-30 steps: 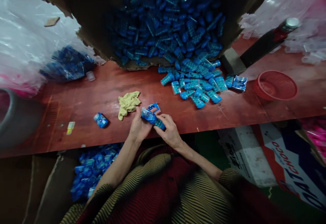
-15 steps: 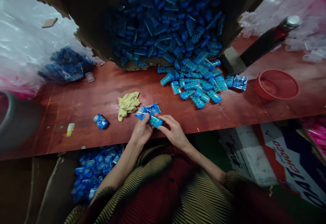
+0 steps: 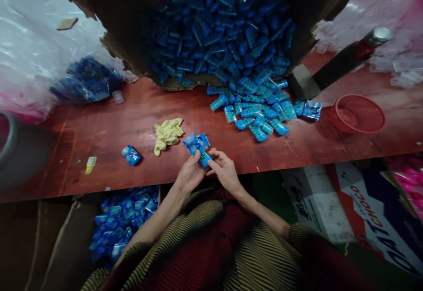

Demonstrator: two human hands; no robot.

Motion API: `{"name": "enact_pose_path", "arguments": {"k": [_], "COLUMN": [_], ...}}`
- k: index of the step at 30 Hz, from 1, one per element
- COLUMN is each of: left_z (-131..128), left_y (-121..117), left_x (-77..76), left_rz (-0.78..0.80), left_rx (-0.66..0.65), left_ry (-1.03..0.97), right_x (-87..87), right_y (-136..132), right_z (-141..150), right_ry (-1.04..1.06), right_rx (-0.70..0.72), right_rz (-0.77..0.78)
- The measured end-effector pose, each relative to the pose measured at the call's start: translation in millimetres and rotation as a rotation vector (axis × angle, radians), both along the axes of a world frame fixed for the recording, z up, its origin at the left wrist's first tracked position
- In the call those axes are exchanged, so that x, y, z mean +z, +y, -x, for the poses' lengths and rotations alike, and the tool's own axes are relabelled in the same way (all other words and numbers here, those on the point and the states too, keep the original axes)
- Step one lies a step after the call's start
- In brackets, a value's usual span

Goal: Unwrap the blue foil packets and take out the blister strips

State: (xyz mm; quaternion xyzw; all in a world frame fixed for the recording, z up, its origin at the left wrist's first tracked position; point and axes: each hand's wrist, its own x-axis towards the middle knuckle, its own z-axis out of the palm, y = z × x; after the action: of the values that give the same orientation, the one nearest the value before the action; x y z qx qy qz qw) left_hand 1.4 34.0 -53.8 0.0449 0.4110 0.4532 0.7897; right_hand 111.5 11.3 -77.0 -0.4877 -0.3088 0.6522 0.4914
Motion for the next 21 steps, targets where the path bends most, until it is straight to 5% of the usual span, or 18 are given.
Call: {"name": "enact_pose_path", "arguments": {"k": [5, 11, 17, 21], "left_z": [2, 7, -3, -9], "left_y": [1, 15, 13, 7], "left_x": [2.3, 16.7, 7.5, 0.6], "left_rz": [-0.143, -0.14, -0.052, -0.141], "left_rx": [-0.015, 0.109, 0.072, 0.036], "left_ry": [0.116, 0.192, 0.116, 0.143], "right_x": [3.4, 10.4, 7.4, 3.4], "right_y": [4, 5, 8, 13], "right_z": [-6, -9, 0, -1], "right_ry": [-0.135, -0.441, -0.124, -0.007], "right_rx": [-0.024, -0.005, -0.049, -0.108], "right_rz": [-0.113, -0.374, -0.122, -0.022]}}
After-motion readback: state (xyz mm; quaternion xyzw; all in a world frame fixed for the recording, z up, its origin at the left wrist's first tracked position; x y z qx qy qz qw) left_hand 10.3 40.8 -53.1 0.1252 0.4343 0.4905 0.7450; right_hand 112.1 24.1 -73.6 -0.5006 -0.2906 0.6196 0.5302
